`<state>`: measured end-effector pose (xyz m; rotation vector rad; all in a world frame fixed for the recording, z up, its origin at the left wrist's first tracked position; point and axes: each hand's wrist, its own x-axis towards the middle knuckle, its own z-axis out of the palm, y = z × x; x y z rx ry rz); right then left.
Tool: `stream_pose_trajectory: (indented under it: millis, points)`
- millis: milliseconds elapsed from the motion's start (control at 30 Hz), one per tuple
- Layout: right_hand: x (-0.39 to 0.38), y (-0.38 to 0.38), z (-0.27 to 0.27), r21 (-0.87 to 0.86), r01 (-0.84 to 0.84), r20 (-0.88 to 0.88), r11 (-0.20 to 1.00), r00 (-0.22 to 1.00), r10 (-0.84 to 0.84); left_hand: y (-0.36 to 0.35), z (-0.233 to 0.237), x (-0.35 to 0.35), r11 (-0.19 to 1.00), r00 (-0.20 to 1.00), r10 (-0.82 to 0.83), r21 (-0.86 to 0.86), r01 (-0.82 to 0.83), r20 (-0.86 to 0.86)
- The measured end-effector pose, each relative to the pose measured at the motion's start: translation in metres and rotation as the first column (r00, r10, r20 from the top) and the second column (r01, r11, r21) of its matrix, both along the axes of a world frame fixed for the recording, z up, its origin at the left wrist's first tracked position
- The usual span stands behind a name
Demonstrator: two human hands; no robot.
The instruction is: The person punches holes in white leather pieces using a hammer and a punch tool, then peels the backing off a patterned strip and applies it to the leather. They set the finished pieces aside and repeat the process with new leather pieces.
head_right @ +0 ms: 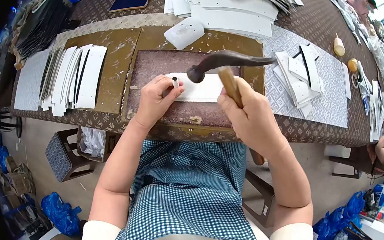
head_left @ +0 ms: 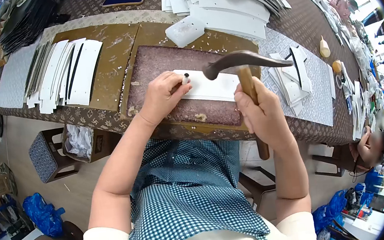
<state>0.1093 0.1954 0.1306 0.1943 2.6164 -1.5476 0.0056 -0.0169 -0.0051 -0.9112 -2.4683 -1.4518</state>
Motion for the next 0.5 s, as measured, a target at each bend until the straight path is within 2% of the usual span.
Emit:
stream_pose_trajectory:
  millis: [33, 100, 133, 233, 267, 367, 400, 500]
  points:
    - [0.005, 0.003, -0.007, -0.197, 0.14, 0.083, 0.97, 0.989, -0.126, -0.001, 0.003, 0.001, 1.0, 0.999, -0.024, 0.021, 0.023, 0.044]
    - [0.008, 0.011, -0.038, -0.317, 0.274, -0.009, 0.908, 0.956, -0.292, -0.002, 0.007, 0.003, 0.996, 0.989, -0.071, 0.063, 0.063, 0.13]
    - [0.009, 0.015, -0.057, -0.381, 0.331, -0.046, 0.863, 0.926, -0.376, -0.001, 0.004, 0.002, 0.991, 0.99, -0.078, 0.117, 0.065, 0.116]
    - [0.009, 0.023, -0.104, -0.363, 0.428, -0.059, 0.827, 0.876, -0.479, -0.004, 0.004, -0.002, 0.997, 0.984, -0.083, 0.023, 0.08, 0.155]
    - [0.012, 0.022, -0.115, -0.387, 0.434, -0.04, 0.814, 0.874, -0.485, -0.001, 0.001, -0.002, 0.998, 0.993, -0.029, 0.05, 0.023, 0.114]
    - [0.014, 0.019, -0.12, -0.449, 0.442, -0.048, 0.776, 0.856, -0.515, 0.006, 0.007, -0.001, 0.986, 0.936, 0.058, 0.126, -0.108, 0.348]
    - [0.015, 0.018, -0.119, -0.431, 0.447, -0.049, 0.784, 0.856, -0.515, 0.01, 0.004, -0.002, 0.966, 0.932, 0.128, 0.171, -0.195, 0.339]
    - [0.015, 0.016, -0.124, -0.421, 0.422, -0.111, 0.803, 0.855, -0.507, 0.014, 0.003, -0.013, 0.895, 0.877, 0.11, 0.337, -0.292, 0.468]
